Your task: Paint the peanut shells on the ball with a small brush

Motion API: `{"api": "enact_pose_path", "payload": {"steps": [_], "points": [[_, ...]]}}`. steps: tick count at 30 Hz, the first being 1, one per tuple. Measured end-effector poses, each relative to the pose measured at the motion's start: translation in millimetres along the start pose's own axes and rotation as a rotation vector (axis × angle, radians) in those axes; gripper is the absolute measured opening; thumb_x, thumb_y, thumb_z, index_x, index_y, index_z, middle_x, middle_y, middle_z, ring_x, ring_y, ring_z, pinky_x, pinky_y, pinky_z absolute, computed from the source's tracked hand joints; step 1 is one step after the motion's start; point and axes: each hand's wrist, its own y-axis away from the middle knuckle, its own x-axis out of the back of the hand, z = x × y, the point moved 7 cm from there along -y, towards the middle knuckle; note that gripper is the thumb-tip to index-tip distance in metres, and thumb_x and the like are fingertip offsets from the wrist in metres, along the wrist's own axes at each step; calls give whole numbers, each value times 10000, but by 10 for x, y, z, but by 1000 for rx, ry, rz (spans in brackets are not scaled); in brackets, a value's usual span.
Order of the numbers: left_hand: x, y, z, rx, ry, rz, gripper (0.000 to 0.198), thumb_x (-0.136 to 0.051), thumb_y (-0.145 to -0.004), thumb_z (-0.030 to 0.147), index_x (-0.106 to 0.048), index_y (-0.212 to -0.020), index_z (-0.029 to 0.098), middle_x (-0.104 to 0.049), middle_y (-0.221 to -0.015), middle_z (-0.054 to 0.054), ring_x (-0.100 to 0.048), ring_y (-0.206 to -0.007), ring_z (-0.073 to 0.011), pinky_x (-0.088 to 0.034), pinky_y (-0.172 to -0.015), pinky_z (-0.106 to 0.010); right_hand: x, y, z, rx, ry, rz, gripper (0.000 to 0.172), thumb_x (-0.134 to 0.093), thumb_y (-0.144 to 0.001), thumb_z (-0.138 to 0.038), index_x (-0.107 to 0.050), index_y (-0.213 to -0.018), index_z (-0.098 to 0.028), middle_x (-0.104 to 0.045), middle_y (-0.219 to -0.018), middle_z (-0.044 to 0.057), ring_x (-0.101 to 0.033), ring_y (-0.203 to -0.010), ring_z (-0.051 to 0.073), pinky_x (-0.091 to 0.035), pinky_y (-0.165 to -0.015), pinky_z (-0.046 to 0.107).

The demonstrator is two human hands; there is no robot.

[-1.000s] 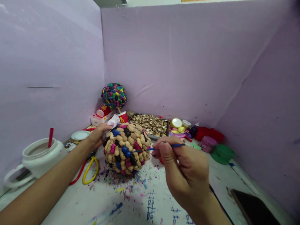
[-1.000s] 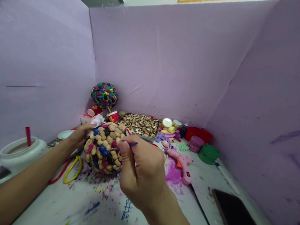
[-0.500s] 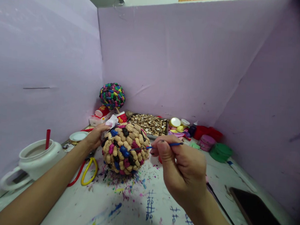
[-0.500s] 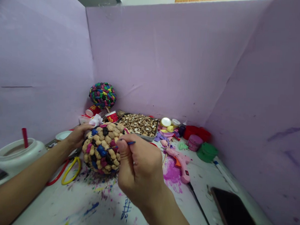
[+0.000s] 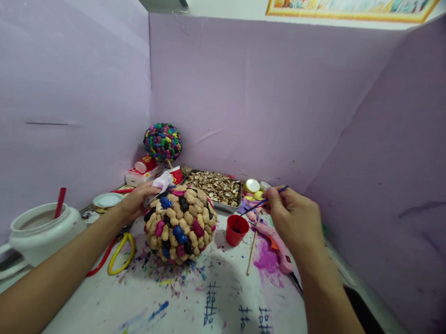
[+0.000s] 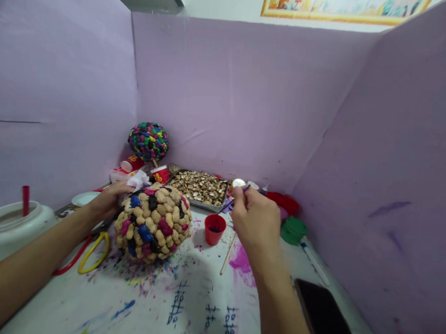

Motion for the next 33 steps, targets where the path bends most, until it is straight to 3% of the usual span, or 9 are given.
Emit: {"api": "enact_pose_path", "payload": {"steps": [4,8,13,26,33], "points": [[-39,34,51,-31,-56,-35,211,-725,-516,216,-713,-724,181,-721,-628,-28,-639,-599,-235,-501,-544,-283,-315,-44,45,-11,127,-142,344,-444,-918,-350,-674,-744,-161,-692,-669,95,-599,-604,183,-285,-525,271],[-49,56,66,-37,-87,-59,204,-711,-530,209,-728,-733,197,-708,-606,-29,-613,-572,-222,-463,-504,-270,-603,-8,54,27,178,-291,300,-497,-893,-302,-679,-699,-163,-686,-666,97,-582,-587,169,-244,-510,270],[-68,67,82,-50,-119,-105,274,-714,-523,203,-726,-795,174,-738,-731,-38,-656,-662,-236,-488,-575,-280,-782,33,75,89,197,-424,306,-520,-873,-285,-685,-641,-172,-660,-610,73,-547,-551,150,-238,-505,263],[-49,64,64,-72,-149,-127,265,-697,-559,246,-708,-807,151,-710,-694,-40,-635,-649,-226,-455,-578,-279,-775,50,24,119,217,-433,298,-527,-868,-285,-683,-635,-185,-664,-621,62,-551,-554,149,-240,-501,256],[-85,97,91,-67,-142,-125,237,-702,-564,243,-707,-791,173,-727,-741,-37,-638,-655,-227,-455,-555,-272,-265,23,8,92,157,-300,372,-474,-894,-382,-664,-642,-184,-658,-589,62,-571,-533,171,-316,-493,266]]}}
